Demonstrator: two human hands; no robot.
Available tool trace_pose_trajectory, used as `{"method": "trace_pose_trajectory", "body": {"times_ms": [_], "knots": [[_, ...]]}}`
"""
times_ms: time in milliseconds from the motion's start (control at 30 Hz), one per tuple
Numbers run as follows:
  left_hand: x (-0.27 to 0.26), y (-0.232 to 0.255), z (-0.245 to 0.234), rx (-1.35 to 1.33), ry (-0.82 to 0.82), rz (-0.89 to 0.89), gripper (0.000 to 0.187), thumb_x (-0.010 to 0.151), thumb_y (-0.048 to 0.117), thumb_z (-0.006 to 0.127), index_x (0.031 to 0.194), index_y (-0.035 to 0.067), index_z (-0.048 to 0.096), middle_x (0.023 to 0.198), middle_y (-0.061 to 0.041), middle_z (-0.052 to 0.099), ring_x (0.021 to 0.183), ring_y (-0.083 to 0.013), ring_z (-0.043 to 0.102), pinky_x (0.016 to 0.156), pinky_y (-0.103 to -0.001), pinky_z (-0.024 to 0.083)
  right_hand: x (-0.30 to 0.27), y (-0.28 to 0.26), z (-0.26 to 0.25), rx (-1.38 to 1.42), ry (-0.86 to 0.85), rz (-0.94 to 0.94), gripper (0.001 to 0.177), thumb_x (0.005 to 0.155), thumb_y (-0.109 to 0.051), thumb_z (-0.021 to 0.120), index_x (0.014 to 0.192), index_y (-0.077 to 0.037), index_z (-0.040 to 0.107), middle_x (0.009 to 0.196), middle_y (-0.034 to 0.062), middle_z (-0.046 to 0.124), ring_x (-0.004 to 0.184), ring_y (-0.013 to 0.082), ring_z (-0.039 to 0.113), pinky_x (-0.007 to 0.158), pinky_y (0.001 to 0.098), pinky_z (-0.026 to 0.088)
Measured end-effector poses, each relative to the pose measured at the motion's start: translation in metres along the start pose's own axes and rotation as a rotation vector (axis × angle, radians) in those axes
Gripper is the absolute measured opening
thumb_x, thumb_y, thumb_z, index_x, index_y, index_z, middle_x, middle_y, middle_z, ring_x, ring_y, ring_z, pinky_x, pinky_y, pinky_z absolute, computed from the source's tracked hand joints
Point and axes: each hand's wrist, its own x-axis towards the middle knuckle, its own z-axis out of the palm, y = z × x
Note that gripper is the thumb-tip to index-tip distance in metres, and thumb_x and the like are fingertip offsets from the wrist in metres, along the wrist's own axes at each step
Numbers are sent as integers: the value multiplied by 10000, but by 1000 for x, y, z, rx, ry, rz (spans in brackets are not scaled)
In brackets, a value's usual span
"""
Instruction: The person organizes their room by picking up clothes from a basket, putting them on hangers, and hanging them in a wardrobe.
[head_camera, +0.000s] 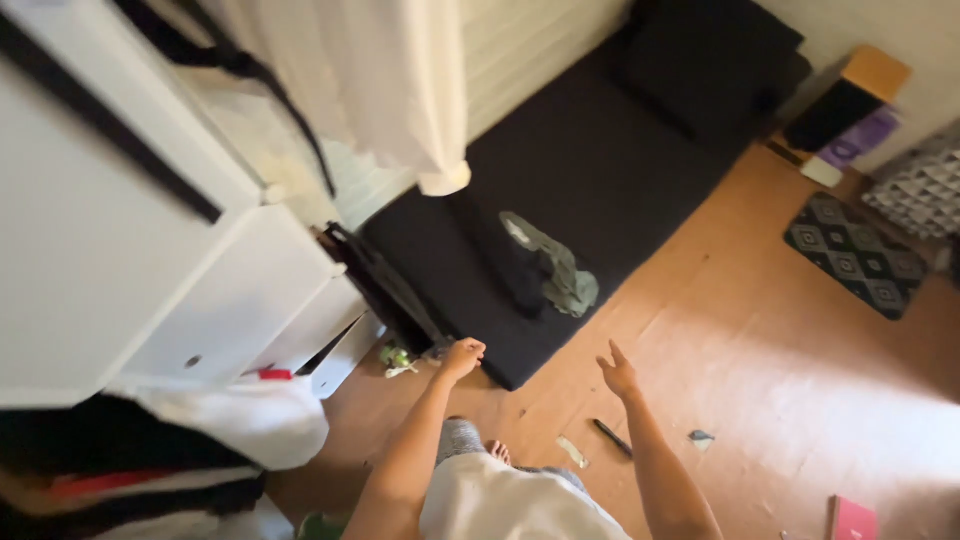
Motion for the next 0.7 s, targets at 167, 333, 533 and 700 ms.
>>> {"method": "trace_pose_trajectory", "body": {"times_ms": [167, 333, 533, 700], "knots": [[34, 31, 57, -133, -82, -33, 267, 926, 280, 699, 1117, 106, 764, 967, -167, 784, 809, -251, 780, 602, -318, 624, 23, 79, -25, 199, 26, 107, 701, 929, -465, 718, 1567, -297, 481, 1415, 165, 642, 1370, 305, 538, 1182, 467, 403], [77, 59, 102, -62, -99, -86, 268, 930, 300, 696, 1108, 113, 768, 938, -139, 793, 770, -228, 784, 571, -300, 635, 21, 61, -54, 322, 74, 84, 680, 930, -358, 739, 1553, -222, 504, 1447, 245, 581, 1407, 373, 482, 1205, 503, 369], [141, 100, 162, 49, -130, -133, 305, 933, 314, 692, 1133, 97, 768, 923, -140, 794, 748, -230, 786, 554, -312, 639, 82, 20, -130, 278, 22, 50, 666, 943, -418, 734, 1554, -324, 488, 1544, 197, 504, 1466, 340, 412, 1237, 486, 323], [222, 181, 214, -48, -41, -134, 296, 926, 314, 693, 1116, 104, 777, 888, -136, 791, 719, -232, 780, 534, -317, 639, 199, -38, -194, 161, -100, -56, 616, 959, -404, 703, 1537, -363, 492, 1557, 164, 496, 1454, 364, 435, 1252, 478, 324]]}}
